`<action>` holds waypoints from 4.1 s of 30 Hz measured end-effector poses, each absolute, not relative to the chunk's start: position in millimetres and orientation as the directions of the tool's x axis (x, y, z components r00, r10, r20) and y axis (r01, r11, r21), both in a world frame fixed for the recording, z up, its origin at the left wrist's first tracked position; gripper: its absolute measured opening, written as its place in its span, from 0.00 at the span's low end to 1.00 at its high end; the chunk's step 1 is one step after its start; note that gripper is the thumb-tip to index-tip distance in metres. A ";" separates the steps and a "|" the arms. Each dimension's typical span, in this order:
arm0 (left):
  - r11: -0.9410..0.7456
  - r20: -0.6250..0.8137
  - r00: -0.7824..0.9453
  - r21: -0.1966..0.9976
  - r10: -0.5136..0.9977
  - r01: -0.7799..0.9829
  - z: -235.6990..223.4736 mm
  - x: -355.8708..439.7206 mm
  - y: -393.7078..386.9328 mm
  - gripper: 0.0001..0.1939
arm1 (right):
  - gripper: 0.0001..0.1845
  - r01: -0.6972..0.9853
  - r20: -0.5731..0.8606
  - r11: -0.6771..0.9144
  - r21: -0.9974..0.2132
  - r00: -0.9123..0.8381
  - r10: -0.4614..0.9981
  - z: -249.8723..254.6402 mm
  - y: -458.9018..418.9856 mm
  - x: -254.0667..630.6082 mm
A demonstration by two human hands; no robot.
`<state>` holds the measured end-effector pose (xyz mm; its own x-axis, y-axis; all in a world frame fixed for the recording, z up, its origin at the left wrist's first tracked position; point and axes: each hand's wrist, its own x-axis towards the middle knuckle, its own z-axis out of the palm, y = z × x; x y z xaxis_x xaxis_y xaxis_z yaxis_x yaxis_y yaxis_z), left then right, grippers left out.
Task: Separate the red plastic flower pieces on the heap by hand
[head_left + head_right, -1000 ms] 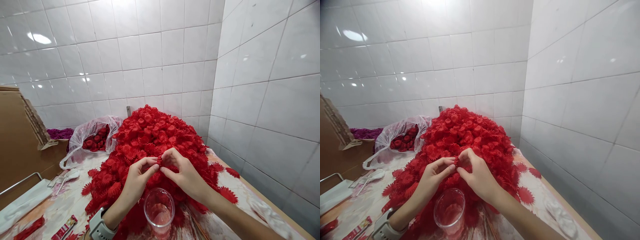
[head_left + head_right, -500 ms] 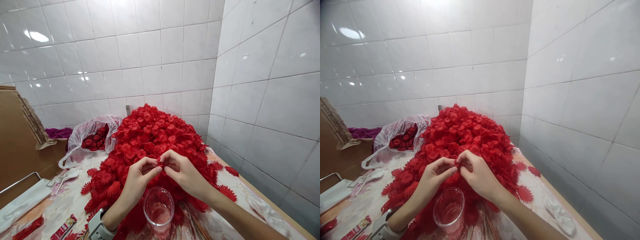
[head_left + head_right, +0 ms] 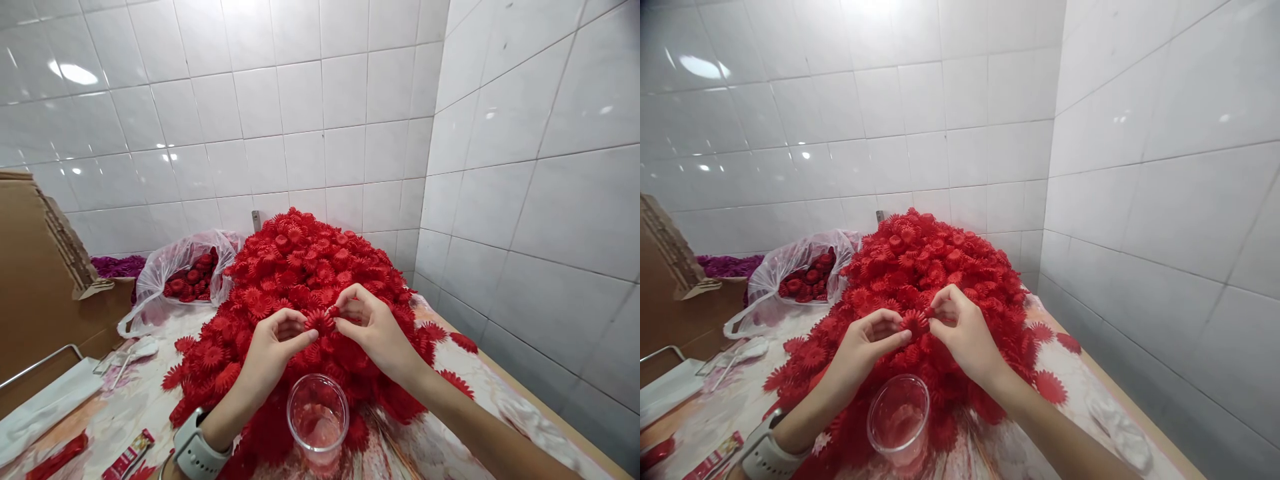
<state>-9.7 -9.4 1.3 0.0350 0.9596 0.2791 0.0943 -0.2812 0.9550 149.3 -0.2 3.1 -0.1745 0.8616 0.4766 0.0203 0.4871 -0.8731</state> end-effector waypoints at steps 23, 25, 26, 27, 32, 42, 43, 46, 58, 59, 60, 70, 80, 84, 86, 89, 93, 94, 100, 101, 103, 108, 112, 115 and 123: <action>-0.498 0.488 0.107 0.832 0.866 0.243 -2.3 -14.2 -10.3 0.05 | 0.12 0.215 0.610 0.725 -0.655 -0.416 0.674 2.3 -3.0 155.4; -0.448 0.444 0.057 0.882 0.894 0.147 -2.6 -12.6 -10.2 0.07 | 0.12 0.149 0.594 0.680 -0.718 -0.378 0.710 -1.4 -4.6 151.7; -0.432 0.430 0.045 0.894 0.902 0.118 -2.6 -11.9 -10.5 0.06 | 0.11 0.131 0.592 0.662 -0.738 -0.345 0.728 -3.3 -5.3 149.7; -0.420 0.417 0.045 0.902 0.908 0.102 -2.5 -11.4 -11.1 0.06 | 0.11 0.120 0.590 0.646 -0.754 -0.308 0.746 -5.1 -5.9 147.8; -0.343 0.333 0.134 0.937 0.933 0.064 -0.4 -8.6 -14.9 0.09 | 0.09 0.038 0.584 0.590 -0.806 -0.106 0.805 -11.4 -7.9 140.9; -0.319 0.314 0.083 0.946 0.946 0.052 -3.9 -4.6 -17.0 0.06 | 0.08 0.252 0.650 0.655 -0.713 -0.112 0.751 -7.0 -10.6 142.5; -0.320 0.316 0.081 0.946 0.945 0.043 -3.5 -5.1 -17.0 0.06 | 0.09 0.250 0.652 0.660 -0.708 -0.128 0.748 -6.8 -11.0 142.6; -0.324 0.320 0.094 0.946 0.943 0.030 -1.7 -5.7 -17.4 0.06 | 0.11 0.259 0.674 0.686 -0.680 -0.149 0.724 -8.6 -11.2 142.4; -0.304 0.299 0.068 0.950 0.952 0.068 -1.9 -5.3 -17.6 0.05 | 0.11 0.293 0.679 0.706 -0.644 -0.205 0.705 -8.4 -11.0 144.4; -0.300 0.296 0.068 0.952 0.953 0.065 -1.9 -5.6 -17.3 0.05 | 0.12 0.295 0.676 0.703 -0.646 -0.206 0.708 -8.6 -10.8 144.4; -0.299 0.294 0.077 0.952 0.953 0.067 -2.0 -5.8 -17.0 0.04 | 0.12 0.301 0.673 0.700 -0.648 -0.206 0.711 -9.1 -10.5 144.4; -0.286 0.273 0.122 0.952 0.954 0.107 -5.0 -5.4 -16.9 0.04 | 0.09 0.279 0.643 0.678 -0.680 -0.218 0.734 -9.5 -12.1 144.2; -0.147 0.154 0.113 0.987 0.982 -0.066 -2.4 -9.3 -13.7 0.08 | 0.07 0.137 0.567 0.606 -0.783 -0.241 0.788 2.4 -7.6 152.1; -0.135 0.145 0.134 0.987 0.980 -0.085 -2.3 -9.2 -15.2 0.09 | 0.10 0.234 0.648 0.689 -0.686 -0.233 0.725 -3.3 -7.9 149.3; -0.151 0.156 0.140 0.987 0.978 -0.048 -1.6 -9.2 -15.6 0.09 | 0.10 0.278 0.696 0.732 -0.622 -0.234 0.679 -7.3 -7.8 147.2; -0.178 0.171 0.141 0.983 0.975 0.044 -1.3 -8.7 -15.8 0.09 | 0.07 0.349 0.755 0.779 -0.522 -0.236 0.612 -11.1 -7.8 146.0; -0.235 0.217 0.149 0.965 0.965 0.116 -2.3 -7.8 -15.4 0.06 | 0.06 0.332 0.718 0.766 -0.551 -0.278 0.637 -9.0 -8.9 147.3; -0.245 0.226 0.147 0.961 0.963 0.127 -2.2 -7.7 -15.2 0.05 | 0.06 0.303 0.688 0.742 -0.598 -0.280 0.669 -7.6 -8.8 147.8; -0.147 0.138 0.148 0.988 0.979 0.054 2.0 -7.3 -16.1 0.07 | 0.08 0.038 0.510 0.545 -0.837 -0.305 0.804 -1.1 -3.3 150.8; -0.122 0.115 0.155 0.992 0.981 0.034 2.7 -7.2 -16.5 0.08 | 0.08 0.015 0.505 0.536 -0.844 -0.315 0.804 -1.0 -2.9 151.1; -0.089 0.086 0.175 0.996 0.981 0.010 3.5 -6.7 -17.0 0.09 | 0.08 0.028 0.517 0.556 -0.831 -0.331 0.790 -1.4 -3.8 151.2; -0.076 0.071 0.207 0.997 0.976 0.016 5.2 -5.3 -17.5 0.12 | 0.07 0.234 0.659 0.753 -0.615 -0.372 0.654 -4.8 -10.4 149.6; -0.089 0.081 0.205 0.996 0.975 0.030 8.6 -4.3 -18.8 0.12 | 0.08 0.273 0.695 0.757 -0.593 -0.302 0.653 -4.0 -12.6 147.1; -0.095 0.087 0.192 0.995 0.978 0.037 11.8 -2.7 -19.4 0.11 | 0.08 0.226 0.660 0.694 -0.684 -0.215 0.720 -1.5 -13.4 143.4; -0.069 0.069 0.139 0.998 0.988 -0.005 15.8 2.0 -21.0 0.11 | 0.04 0.243 0.676 0.657 -0.714 -0.007 0.737 4.1 2.2 153.7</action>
<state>2.0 -21.0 15.8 0.1394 0.9878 0.0690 -0.0054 -0.0689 0.9976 153.7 2.2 4.1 -0.0069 0.7371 0.6758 0.2433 0.6567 -0.7138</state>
